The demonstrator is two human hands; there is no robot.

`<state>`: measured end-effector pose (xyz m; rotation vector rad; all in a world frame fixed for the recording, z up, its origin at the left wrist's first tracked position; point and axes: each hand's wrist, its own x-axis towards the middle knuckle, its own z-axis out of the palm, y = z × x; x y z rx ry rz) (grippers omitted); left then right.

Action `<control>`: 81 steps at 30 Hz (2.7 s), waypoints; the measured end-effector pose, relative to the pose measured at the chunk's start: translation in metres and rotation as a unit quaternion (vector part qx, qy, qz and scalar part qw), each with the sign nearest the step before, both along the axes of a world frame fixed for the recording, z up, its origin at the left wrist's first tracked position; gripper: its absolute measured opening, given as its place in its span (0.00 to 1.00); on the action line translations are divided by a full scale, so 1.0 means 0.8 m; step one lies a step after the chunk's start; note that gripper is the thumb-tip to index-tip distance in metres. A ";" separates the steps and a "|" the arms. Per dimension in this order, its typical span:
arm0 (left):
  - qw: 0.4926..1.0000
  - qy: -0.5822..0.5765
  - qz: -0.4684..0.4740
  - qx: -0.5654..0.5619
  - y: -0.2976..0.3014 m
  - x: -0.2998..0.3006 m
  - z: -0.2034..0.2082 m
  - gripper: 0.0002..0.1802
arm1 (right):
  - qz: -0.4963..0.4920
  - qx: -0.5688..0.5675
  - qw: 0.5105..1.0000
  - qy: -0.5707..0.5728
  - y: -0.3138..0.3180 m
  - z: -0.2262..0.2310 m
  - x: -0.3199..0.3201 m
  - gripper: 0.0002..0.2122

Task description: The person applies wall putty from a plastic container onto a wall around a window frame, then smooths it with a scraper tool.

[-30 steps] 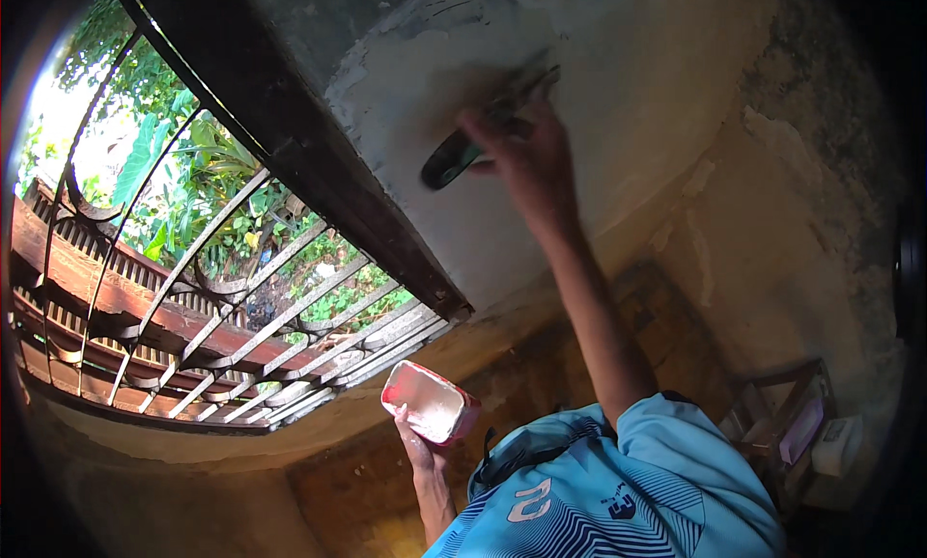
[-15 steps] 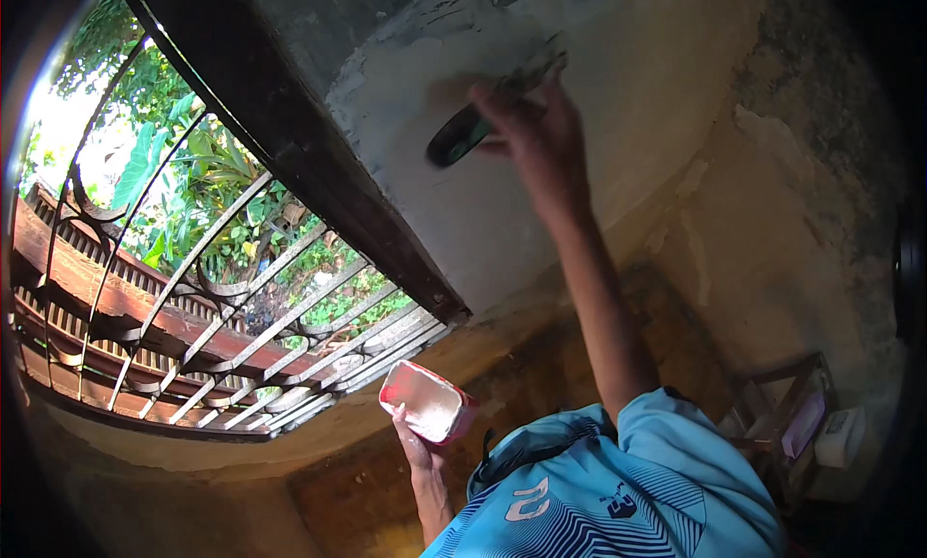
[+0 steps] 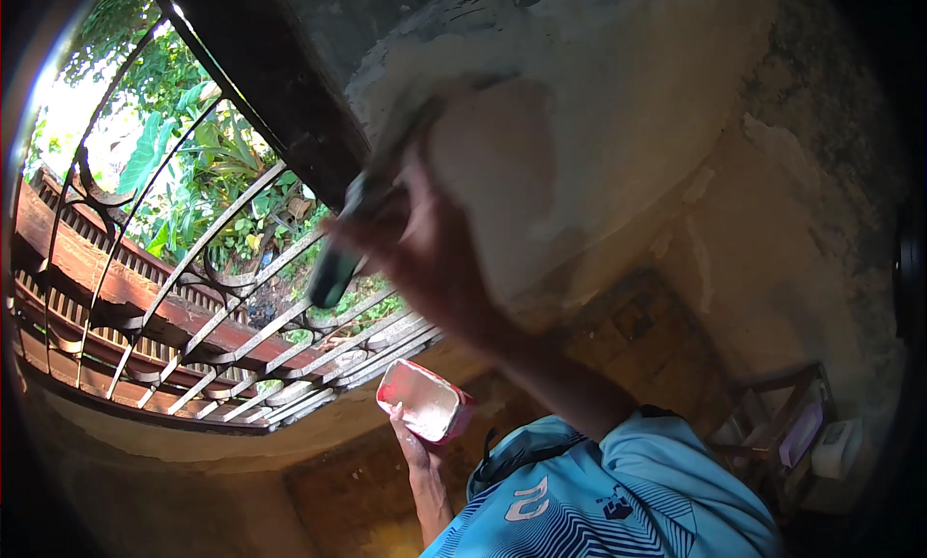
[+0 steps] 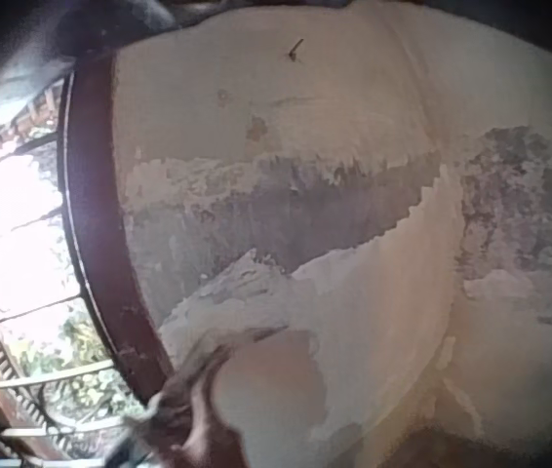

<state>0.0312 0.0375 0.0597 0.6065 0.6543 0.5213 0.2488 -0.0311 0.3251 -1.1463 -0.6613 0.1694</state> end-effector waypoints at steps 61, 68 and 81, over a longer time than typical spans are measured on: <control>0.996 0.034 0.043 0.069 -0.006 0.015 0.027 0.36 | 0.434 0.057 0.849 0.296 -0.024 -0.082 -0.030 0.35; 0.996 0.036 0.061 0.058 0.006 0.047 0.026 0.37 | 0.429 -0.151 0.812 0.366 -0.141 -0.175 -0.008 0.31; 0.995 0.087 0.036 0.034 -0.015 0.063 0.050 0.37 | 0.247 -0.618 0.712 -0.222 -0.197 -0.144 -0.083 0.29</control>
